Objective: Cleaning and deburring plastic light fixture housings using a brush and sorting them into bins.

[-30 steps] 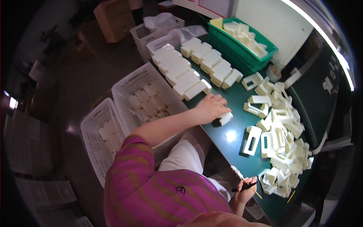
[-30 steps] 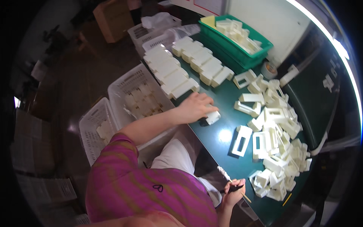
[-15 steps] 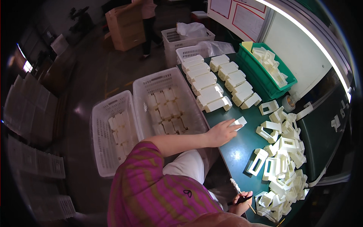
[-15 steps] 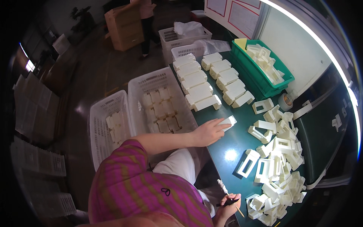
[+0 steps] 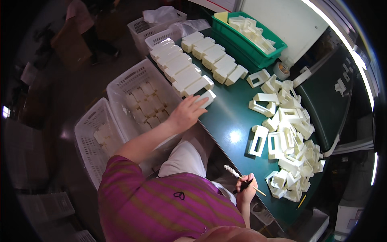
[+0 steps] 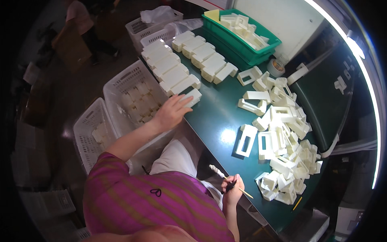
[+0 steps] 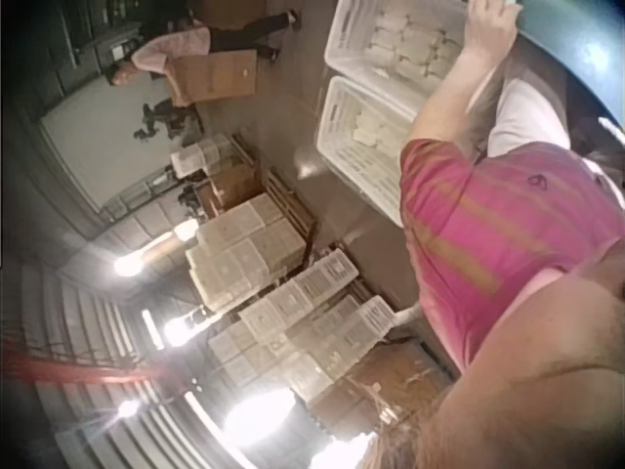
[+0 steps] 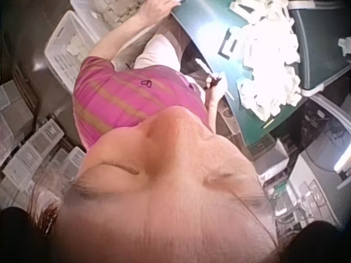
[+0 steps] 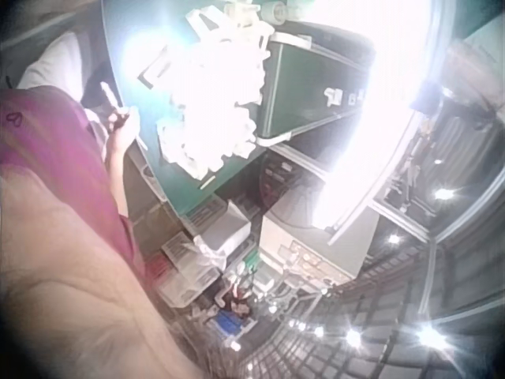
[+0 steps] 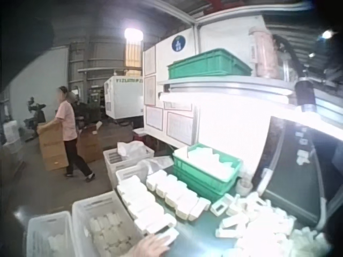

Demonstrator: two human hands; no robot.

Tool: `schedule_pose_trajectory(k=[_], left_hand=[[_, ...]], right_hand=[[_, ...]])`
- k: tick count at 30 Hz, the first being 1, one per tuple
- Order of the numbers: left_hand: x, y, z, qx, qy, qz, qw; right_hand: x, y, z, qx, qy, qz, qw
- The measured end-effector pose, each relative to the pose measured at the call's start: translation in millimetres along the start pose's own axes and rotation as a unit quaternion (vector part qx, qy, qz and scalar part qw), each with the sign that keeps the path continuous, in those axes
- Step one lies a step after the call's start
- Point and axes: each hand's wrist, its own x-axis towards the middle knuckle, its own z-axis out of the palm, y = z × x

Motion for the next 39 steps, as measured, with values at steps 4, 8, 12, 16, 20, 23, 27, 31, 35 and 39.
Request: schedule_pose_trajectory(k=[4, 8, 12, 16, 20, 23, 27, 31, 35, 39], left_hand=[[7.1, -5.8, 5.3, -0.007, 0.001, 0.001, 1.000], [6.2, -9.1, 20.7, -0.020, 0.010, -0.013, 1.000], [5.5, -4.8, 19.3, 0.016, 0.004, -0.016, 1.000], [8.3, -6.1, 23.3, 0.022, -0.009, -0.028, 0.999], [10.7, -14.9, 27.3, 0.002, -0.024, -0.046, 0.999], [19.3, 3.3, 12.5, 0.120, -0.004, -0.045, 0.992], [44.7, 51.7, 20.6, -0.128, -0.038, -0.001, 0.991], [75.7, 121.5, 56.3, -0.325, -0.104, -0.127, 0.931], [104.2, 157.8, 80.5, -0.159, -0.080, -0.137, 0.975], [107.0, 151.3, 88.0, -0.190, -0.173, -0.179, 0.950]], right_hand=[[-1.3, 0.4, 4.0, -0.008, 0.003, -0.001, 1.000], [-6.4, -0.5, 2.0, -0.020, 0.000, -0.001, 1.000], [-10.0, 0.6, -2.9, -0.027, -0.003, 0.001, 1.000], [-11.7, 1.2, -2.9, -0.018, 0.006, 0.002, 1.000], [-10.7, 1.8, -4.9, -0.018, -0.002, 0.021, 1.000], [-11.0, -2.2, -6.9, -0.014, -0.006, 0.033, 0.999], [-10.3, -1.6, -10.9, -0.004, -0.021, 0.035, 0.999], [-14.4, -1.9, -12.8, 0.014, -0.030, 0.027, 0.999], [-20.5, -1.9, -17.6, 0.017, -0.017, 0.015, 1.000], [-26.6, 1.3, -33.4, 0.014, 0.001, 0.002, 1.000]])
